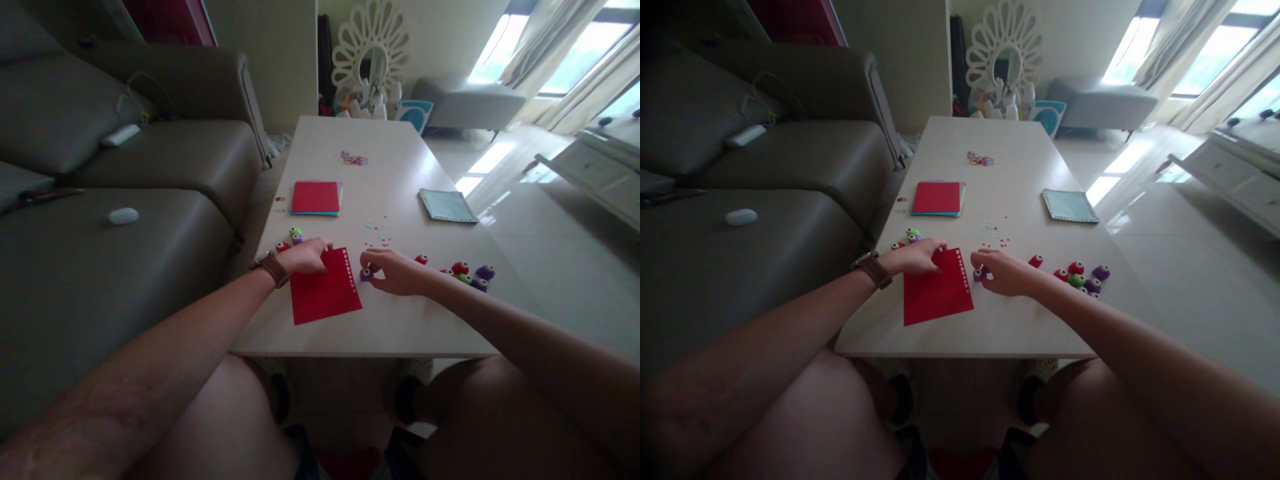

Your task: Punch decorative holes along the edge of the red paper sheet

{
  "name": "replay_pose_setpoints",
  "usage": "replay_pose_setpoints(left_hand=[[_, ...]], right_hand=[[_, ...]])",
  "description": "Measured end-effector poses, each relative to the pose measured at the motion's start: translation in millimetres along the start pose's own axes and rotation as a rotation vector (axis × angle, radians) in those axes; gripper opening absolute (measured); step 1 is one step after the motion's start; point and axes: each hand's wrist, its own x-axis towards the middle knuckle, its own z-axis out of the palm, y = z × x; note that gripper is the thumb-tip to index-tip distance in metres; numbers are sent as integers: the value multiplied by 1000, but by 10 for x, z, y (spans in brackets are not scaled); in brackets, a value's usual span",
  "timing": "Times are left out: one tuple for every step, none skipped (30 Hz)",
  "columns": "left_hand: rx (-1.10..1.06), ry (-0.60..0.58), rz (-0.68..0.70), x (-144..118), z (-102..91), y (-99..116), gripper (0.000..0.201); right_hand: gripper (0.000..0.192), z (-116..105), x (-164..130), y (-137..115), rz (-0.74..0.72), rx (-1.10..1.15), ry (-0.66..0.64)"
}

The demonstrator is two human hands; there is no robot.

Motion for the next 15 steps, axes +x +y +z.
replay_pose_setpoints(left_hand=[[-14, 5, 6, -1, -8, -1, 32], [-20, 15, 9, -3, -15, -2, 32], [-23, 27, 10, -5, -21, -3, 32], [-29, 39, 10, -6, -24, -3, 32], [-39, 51, 10, -8, -26, -3, 33], [-50, 59, 8, -9, -26, -2, 34], [-64, 61, 3, -11, -24, 0, 35], [-80, 57, -3, -11, -23, 3, 35], [-99, 49, -8, -12, -21, 6, 36], [-120, 39, -10, -11, -20, 8, 36], [-139, 31, -9, -9, -19, 9, 36], [-154, 28, -5, -7, -18, 8, 36], [-163, 31, 1, -3, -17, 4, 37], [-165, 36, 6, 1, -16, -1, 37], [-162, 40, 11, 5, -15, -7, 37]], right_hand=[[24, 2, -1, 1, 8, 5, 2], [24, 4, -2, 1, 13, 9, 0], [23, 6, -3, 0, 16, 10, -4], [22, 7, -5, -1, 15, 9, -8], [21, 9, -6, -1, 15, 7, -11], [21, 11, -8, -1, 14, 4, -12], [20, 14, -9, 1, 13, 2, -12], [20, 18, -10, 6, 12, -2, -10], [20, 22, -10, 13, 11, -7, -7], [21, 26, -11, 21, 9, -14, -4], [21, 30, -11, 29, 6, -23, -3], [21, 33, -11, 36, 1, -32, -3], [21, 35, -11, 40, -4, -39, -3], [21, 36, -10, 41, -7, -45, -4], [20, 35, -9, 38, -9, -48, -3]])
